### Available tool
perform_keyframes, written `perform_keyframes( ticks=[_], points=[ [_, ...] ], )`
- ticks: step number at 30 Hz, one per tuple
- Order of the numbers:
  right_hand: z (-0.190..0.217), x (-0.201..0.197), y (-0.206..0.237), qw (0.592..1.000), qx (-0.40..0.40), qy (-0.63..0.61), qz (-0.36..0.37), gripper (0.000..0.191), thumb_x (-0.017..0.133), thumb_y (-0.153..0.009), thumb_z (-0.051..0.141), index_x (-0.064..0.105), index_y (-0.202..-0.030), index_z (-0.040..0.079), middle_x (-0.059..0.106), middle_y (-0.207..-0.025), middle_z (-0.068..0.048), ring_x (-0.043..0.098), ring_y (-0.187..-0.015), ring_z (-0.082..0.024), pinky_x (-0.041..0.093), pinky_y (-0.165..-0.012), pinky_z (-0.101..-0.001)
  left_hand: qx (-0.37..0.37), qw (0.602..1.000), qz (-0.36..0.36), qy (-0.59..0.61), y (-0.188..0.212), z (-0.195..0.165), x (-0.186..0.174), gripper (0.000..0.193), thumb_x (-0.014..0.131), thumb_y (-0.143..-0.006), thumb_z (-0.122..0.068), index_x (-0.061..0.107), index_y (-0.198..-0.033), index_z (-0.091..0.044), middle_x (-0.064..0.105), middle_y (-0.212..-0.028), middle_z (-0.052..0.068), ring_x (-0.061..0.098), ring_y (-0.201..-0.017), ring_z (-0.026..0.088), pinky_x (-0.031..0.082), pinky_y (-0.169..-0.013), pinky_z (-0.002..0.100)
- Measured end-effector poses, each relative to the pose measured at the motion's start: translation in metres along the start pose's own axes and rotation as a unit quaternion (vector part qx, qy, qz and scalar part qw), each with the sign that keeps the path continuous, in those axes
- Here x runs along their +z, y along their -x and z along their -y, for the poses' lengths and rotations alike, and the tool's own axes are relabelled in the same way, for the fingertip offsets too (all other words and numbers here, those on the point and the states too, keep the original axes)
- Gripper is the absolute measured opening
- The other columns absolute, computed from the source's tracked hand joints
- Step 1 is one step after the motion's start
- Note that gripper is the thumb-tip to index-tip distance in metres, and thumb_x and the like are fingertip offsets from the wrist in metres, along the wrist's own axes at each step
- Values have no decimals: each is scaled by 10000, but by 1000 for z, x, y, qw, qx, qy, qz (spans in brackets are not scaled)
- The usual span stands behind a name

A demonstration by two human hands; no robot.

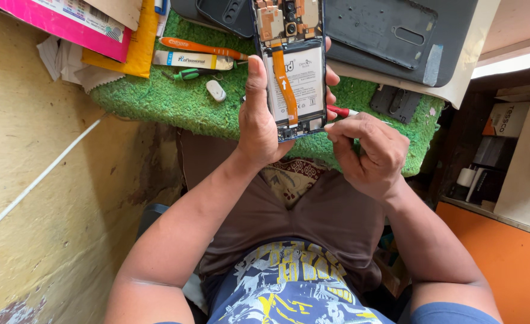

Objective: The person pries open the back of a smartphone on a repair mat using a red-handled pry tool, then powers the phone on and taps its screen. They use a screwdriver to unscrew internal components, remove the back cover, and work on the exposed battery and internals.

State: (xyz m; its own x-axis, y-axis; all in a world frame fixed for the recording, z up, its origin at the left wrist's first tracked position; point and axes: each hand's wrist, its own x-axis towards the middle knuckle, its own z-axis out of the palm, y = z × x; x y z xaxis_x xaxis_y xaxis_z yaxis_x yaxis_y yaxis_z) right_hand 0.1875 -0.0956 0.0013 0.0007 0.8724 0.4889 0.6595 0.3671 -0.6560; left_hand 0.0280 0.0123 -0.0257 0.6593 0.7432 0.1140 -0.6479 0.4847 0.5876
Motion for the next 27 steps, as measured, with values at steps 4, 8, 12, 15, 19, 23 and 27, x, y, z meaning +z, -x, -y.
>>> perform_keyframes(
  ticks=[4, 8, 12, 15, 19, 23, 27],
  points=[
    [1, 2, 0, 999, -29, 21, 15, 236, 717, -894, -131, 676, -1077, 13, 715, -904, -118, 714, -783, -227, 567, -711, -325, 0, 1000, -4, 1, 2, 2, 1, 874, 319, -1091, -711, 434, -1536, 32, 649, -1192, 178, 666, -1014, 219, 617, -917, 397],
    [2, 7, -2, 998, -53, 21, 32, 246, 733, -884, -121, 692, -1088, 10, 716, -894, -125, 715, -767, -233, 568, -682, -329, -3, 1000, -12, -8, 4, 5, 2, 875, 314, -1092, -711, 428, -1542, 31, 641, -1203, 177, 655, -1024, 216, 603, -930, 390],
    [4, 11, -3, 998, -55, 32, 27, 242, 733, -890, -121, 704, -1090, 11, 703, -871, -117, 710, -764, -242, 569, -686, -341, 6, 1000, -9, -15, 4, 4, 0, 878, 304, -1093, -714, 431, -1541, 30, 643, -1206, 174, 656, -1032, 211, 599, -939, 384],
    [4, 5, -4, 998, -46, 35, 35, 219, 754, -892, -111, 703, -1065, 13, 701, -856, -111, 693, -736, -233, 545, -660, -337, 3, 1000, -5, -14, 2, 4, -1, 870, 303, -1091, -708, 428, -1538, 27, 644, -1205, 169, 660, -1026, 211, 600, -942, 385],
    [4, -4, -5, 999, -17, 37, 24, 216, 723, -907, -123, 696, -1066, 22, 710, -891, -104, 712, -776, -220, 562, -687, -318, 13, 1000, 1, -2, 0, 4, -1, 862, 308, -1106, -703, 437, -1534, 34, 645, -1193, 167, 661, -1010, 212, 593, -933, 380],
    [7, 0, -5, 999, -20, 22, 34, 213, 730, -904, -113, 696, -1057, 31, 724, -903, -99, 733, -806, -220, 571, -697, -314, 8, 1000, 1, -15, 3, 4, 1, 863, 315, -1109, -705, 438, -1531, 37, 647, -1193, 169, 657, -997, 208, 590, -933, 373],
    [12, 7, -9, 999, -18, 13, 48, 217, 724, -894, -124, 695, -1055, 18, 728, -895, -105, 731, -774, -212, 562, -676, -313, 5, 1000, -5, -14, 3, 3, 0, 878, 321, -1090, -713, 434, -1529, 40, 646, -1184, 167, 655, -1002, 202, 597, -914, 376]
  ],
)
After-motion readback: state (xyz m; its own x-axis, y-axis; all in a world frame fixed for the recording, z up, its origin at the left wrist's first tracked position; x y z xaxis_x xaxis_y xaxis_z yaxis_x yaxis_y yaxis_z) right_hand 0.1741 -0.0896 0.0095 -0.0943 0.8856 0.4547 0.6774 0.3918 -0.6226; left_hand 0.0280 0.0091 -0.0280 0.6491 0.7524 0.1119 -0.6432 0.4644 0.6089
